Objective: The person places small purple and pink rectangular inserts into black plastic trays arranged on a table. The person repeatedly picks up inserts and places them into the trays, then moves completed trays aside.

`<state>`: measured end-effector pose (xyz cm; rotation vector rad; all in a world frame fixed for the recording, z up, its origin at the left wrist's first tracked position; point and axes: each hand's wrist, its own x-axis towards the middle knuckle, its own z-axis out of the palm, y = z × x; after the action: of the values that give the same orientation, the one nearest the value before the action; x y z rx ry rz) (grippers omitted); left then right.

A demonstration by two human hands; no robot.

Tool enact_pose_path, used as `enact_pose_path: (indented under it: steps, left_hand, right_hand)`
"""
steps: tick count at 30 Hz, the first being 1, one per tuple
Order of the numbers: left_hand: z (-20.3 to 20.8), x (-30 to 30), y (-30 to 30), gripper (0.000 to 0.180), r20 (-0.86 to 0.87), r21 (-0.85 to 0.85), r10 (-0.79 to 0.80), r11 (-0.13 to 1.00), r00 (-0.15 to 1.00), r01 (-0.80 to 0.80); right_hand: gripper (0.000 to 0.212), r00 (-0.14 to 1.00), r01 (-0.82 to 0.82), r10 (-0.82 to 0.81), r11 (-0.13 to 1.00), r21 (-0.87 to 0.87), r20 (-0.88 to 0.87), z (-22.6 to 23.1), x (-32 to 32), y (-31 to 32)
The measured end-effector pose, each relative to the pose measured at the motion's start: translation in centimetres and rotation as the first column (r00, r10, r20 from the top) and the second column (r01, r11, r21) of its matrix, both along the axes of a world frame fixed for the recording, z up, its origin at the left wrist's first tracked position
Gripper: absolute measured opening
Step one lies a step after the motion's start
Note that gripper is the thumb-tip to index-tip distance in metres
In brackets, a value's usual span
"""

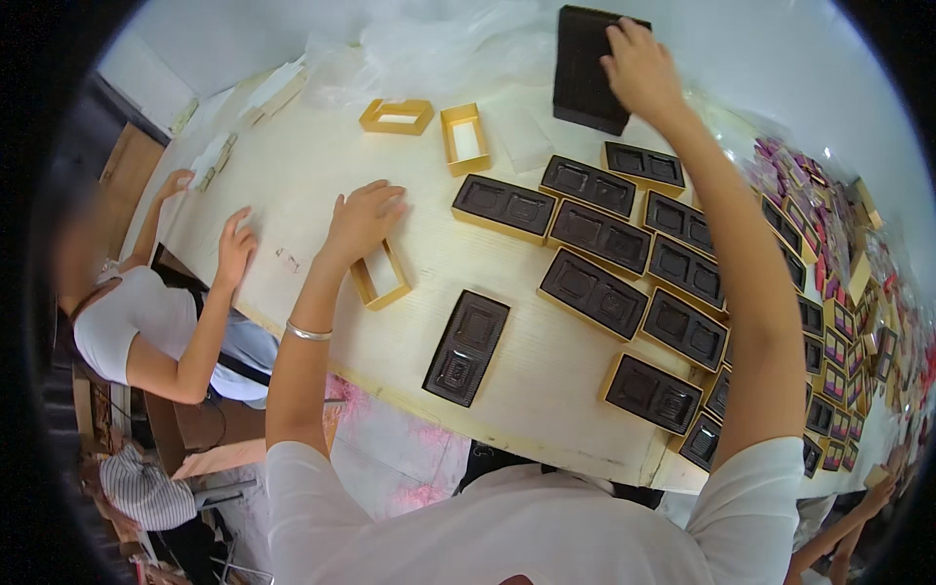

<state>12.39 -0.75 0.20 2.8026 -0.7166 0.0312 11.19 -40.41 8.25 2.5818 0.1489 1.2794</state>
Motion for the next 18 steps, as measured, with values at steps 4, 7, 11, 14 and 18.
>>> enact_pose_path:
  steps: [4,7,11,14,18]
  left_hand:
    - [0.2,-1.3,0.8,0.042,0.137,-0.164,0.062,0.986,0.989,-0.039]
    - [1.2,-3.1,1.3,0.050,0.205,-0.234,0.039,0.972,0.978,0.011]
    - [3.1,-7.0,2.3,0.069,0.109,-0.090,-0.146,0.984,0.983,0.156]
    - [4.9,-12.1,0.9,0.077,0.085,-0.077,-0.378,0.920,0.922,0.384]
    - [2.4,-18.7,-0.4,0.073,-0.052,-0.122,-0.520,0.851,0.853,0.511]
  right_hand:
    - [0.039,0.970,0.153,-0.137,0.986,0.067,-0.201,1.4,2.8,-1.0]
    - [0.047,0.992,0.119,-0.121,0.992,-0.051,-0.046,1.9,3.8,-1.9]
    - [0.052,0.978,0.069,-0.055,0.996,0.062,-0.202,2.3,7.4,-4.6]
    - [0.057,0.966,0.117,-0.065,0.974,0.194,-0.252,-0.1,9.7,-8.2]
    - [0.062,0.938,0.174,-0.027,0.898,0.403,-0.345,-3.1,10.4,-6.8]
